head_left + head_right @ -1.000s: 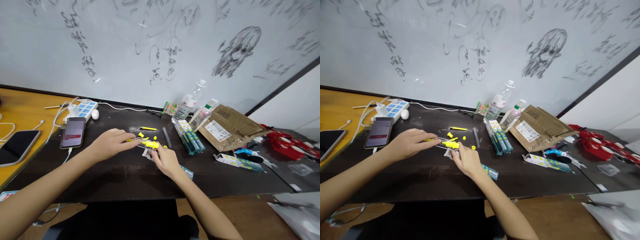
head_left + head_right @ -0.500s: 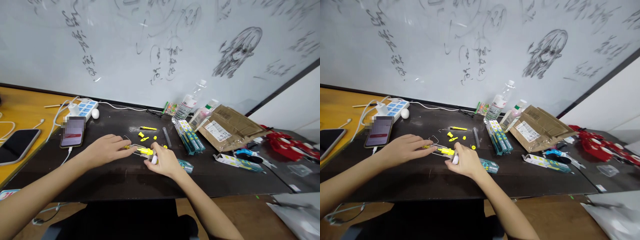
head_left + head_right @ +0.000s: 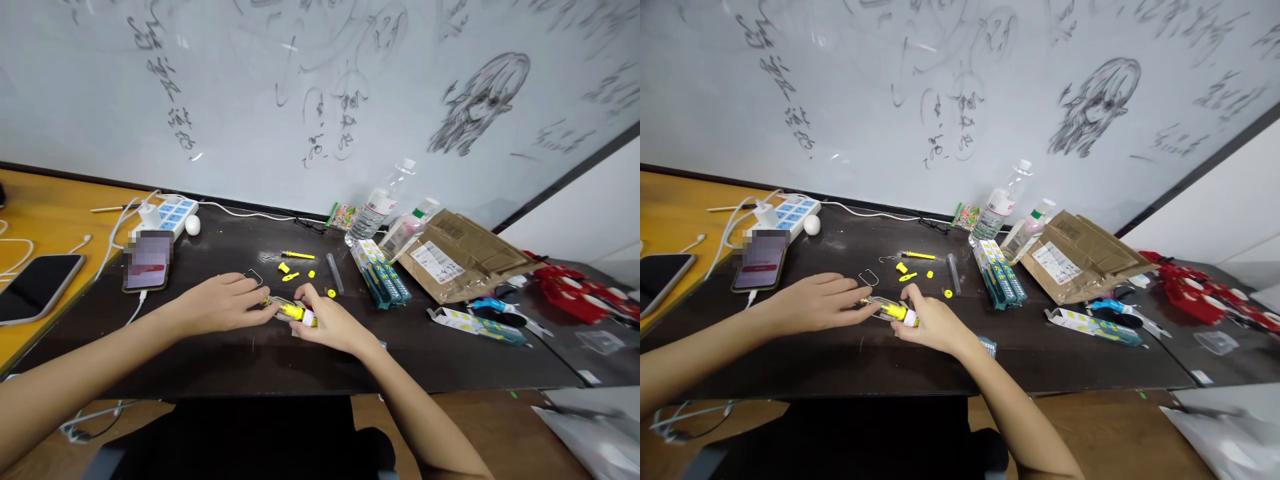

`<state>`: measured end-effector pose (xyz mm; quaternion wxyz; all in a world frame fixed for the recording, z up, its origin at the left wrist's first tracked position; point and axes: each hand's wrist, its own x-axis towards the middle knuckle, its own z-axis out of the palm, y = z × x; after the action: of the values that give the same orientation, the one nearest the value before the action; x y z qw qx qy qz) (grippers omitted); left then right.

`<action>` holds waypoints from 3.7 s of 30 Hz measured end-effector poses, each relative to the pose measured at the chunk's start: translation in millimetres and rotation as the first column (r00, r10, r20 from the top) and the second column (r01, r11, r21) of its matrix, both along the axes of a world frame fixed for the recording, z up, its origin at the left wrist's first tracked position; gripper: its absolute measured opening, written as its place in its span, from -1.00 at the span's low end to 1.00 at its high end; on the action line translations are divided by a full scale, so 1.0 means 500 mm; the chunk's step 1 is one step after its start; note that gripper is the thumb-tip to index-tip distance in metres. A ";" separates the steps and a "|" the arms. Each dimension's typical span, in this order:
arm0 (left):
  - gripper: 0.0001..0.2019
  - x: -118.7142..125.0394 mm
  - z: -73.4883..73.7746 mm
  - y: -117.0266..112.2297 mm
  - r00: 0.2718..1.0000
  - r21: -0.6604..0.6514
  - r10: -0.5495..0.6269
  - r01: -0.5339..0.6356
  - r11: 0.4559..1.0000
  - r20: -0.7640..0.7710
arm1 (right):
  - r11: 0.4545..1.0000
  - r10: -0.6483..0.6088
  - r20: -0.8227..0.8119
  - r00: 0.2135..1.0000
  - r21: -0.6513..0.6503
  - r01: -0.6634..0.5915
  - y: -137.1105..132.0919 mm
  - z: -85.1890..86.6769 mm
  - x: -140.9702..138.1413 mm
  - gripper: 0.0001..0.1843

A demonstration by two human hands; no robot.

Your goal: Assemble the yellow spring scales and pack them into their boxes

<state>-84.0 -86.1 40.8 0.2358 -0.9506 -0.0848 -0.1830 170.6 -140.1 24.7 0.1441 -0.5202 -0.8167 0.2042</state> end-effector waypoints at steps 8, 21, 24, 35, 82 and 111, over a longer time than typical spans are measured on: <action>-0.68 0.031 0.009 -0.002 0.994 -0.042 -0.110 0.110 0.993 -0.004 | 0.978 0.087 -0.185 0.979 -0.169 -0.119 0.011 -0.003 0.011 -0.66; -0.74 0.070 0.025 -0.001 0.994 -0.075 0.087 -0.082 0.994 0.065 | 0.965 0.171 -0.337 0.926 -0.133 -0.226 0.024 -0.003 0.007 -0.72; -0.61 0.057 0.014 0.005 0.990 -0.226 0.138 -0.126 0.966 0.036 | 0.965 0.156 -0.345 0.925 -0.146 -0.217 0.023 -0.007 0.010 -0.70; -0.70 0.074 0.020 -0.013 0.981 -0.856 0.132 0.055 0.515 0.142 | 0.959 0.216 -0.468 0.857 -0.062 -0.276 0.032 -0.005 0.015 -0.59; -0.61 0.095 -0.006 -0.019 0.783 -0.760 0.290 0.327 0.562 0.551 | 0.998 0.047 -0.751 0.659 0.070 0.008 0.055 0.007 -0.016 -0.61; -0.58 0.206 -0.047 0.065 0.552 -0.456 0.189 0.396 0.797 0.812 | 0.629 0.263 -0.733 0.627 0.623 0.465 0.151 -0.055 -0.059 -0.63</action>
<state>19.0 -53.8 17.4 -0.1539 -0.7763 -0.1778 -0.5849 141.3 -64.6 -2.8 0.6980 -0.3166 -0.6417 0.0274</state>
